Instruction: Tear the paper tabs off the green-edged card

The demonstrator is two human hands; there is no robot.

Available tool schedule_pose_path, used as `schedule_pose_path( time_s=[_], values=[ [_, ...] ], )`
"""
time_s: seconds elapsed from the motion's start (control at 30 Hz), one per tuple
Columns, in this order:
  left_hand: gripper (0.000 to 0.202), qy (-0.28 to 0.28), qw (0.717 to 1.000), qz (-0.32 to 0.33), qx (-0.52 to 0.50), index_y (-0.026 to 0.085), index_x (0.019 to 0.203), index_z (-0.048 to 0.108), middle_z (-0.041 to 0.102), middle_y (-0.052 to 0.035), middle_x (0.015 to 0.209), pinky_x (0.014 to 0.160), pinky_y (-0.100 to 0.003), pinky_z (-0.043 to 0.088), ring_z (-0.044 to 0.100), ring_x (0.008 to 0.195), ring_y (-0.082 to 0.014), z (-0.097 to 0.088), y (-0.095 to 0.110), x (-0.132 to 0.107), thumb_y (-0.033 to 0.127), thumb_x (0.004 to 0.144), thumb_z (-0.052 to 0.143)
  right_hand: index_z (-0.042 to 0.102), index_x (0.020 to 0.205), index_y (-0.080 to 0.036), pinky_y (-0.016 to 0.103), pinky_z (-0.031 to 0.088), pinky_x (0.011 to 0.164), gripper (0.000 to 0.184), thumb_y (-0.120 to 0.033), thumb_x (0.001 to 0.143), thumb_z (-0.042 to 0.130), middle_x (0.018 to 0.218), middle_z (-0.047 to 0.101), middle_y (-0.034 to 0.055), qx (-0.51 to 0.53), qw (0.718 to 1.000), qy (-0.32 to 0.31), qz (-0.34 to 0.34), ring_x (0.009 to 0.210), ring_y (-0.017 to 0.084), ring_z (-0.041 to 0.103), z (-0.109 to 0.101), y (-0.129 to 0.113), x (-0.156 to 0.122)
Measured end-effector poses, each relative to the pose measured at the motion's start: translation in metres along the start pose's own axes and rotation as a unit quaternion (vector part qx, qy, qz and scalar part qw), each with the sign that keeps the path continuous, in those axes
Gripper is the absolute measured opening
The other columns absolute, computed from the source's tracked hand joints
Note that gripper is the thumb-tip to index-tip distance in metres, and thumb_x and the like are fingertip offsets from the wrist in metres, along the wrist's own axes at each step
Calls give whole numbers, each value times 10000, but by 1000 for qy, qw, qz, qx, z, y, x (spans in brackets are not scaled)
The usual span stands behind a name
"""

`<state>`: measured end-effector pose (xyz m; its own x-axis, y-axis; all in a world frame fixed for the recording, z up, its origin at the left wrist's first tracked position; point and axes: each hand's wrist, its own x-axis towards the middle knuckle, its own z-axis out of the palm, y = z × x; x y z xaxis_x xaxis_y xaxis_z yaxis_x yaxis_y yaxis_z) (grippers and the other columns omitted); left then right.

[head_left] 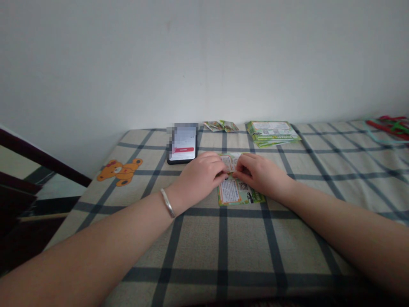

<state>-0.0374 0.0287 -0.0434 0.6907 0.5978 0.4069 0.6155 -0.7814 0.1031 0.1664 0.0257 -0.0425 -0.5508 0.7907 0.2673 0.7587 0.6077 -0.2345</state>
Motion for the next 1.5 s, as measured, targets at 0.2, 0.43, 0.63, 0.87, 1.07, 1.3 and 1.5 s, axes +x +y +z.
schedule_pose_path(
  time_s=[0.2, 0.43, 0.63, 0.87, 1.07, 1.3, 1.5],
  values=[
    [88, 2, 1000, 8, -2, 154, 940, 647, 665, -51, 947, 929, -376, 469, 574, 1003, -208, 1, -1, -2, 195, 878, 600, 514, 772, -182, 271, 376, 636, 142, -261, 881, 558, 747, 554, 18, 15, 1000, 10, -1, 693, 151, 510, 2, 1, -1],
    [108, -28, 999, 22, 17, 152, 918, 656, 641, -55, 936, 929, -394, 466, 568, 977, -205, 1, -1, -2, 198, 905, 559, 539, 778, -183, 284, 367, 639, 145, -287, 866, 590, 745, 575, 21, -20, 1000, 14, 8, 696, 163, 514, 1, 2, -1],
    [89, -27, 998, 33, 39, 152, 929, 649, 628, -58, 980, 920, -398, 476, 557, 997, -206, 1, -1, -3, 181, 894, 573, 554, 759, -185, 291, 373, 671, 154, -289, 855, 615, 734, 594, 21, -25, 1000, 17, -2, 717, 175, 525, 2, 5, 1],
    [159, -19, 993, 106, 42, 150, 971, 660, 657, -62, 1004, 945, -386, 487, 575, 1021, -201, 3, -3, -4, 156, 924, 507, 574, 742, -188, 277, 356, 632, 141, -278, 827, 642, 694, 606, 11, -8, 1000, 25, 17, 666, 159, 513, 1, 7, 1],
    [204, -22, 991, 132, 15, 138, 1004, 672, 674, -67, 1019, 942, -363, 501, 602, 1009, -189, 0, -4, -7, 117, 920, 488, 605, 780, -184, 289, 382, 670, 108, -274, 830, 636, 726, 619, 23, -4, 999, 39, -1, 713, 174, 531, 4, 12, 0],
    [206, -42, 990, 131, 18, 128, 1014, 673, 681, -76, 1003, 933, -375, 506, 612, 997, -201, -8, 1, -7, 106, 889, 510, 659, 845, -185, 300, 413, 762, 112, -187, 868, 550, 819, 659, 35, -17, 989, 41, -141, 806, 178, 544, -6, 12, -5],
    [201, -36, 989, 142, 36, 125, 1015, 665, 672, -87, 1023, 921, -378, 511, 610, 998, -203, -8, 0, -7, 118, 894, 504, 685, 936, -193, 345, 418, 808, 185, -204, 907, 504, 917, 688, 57, -76, 973, -1, -216, 904, 204, 574, -11, 14, -11]
  ],
)
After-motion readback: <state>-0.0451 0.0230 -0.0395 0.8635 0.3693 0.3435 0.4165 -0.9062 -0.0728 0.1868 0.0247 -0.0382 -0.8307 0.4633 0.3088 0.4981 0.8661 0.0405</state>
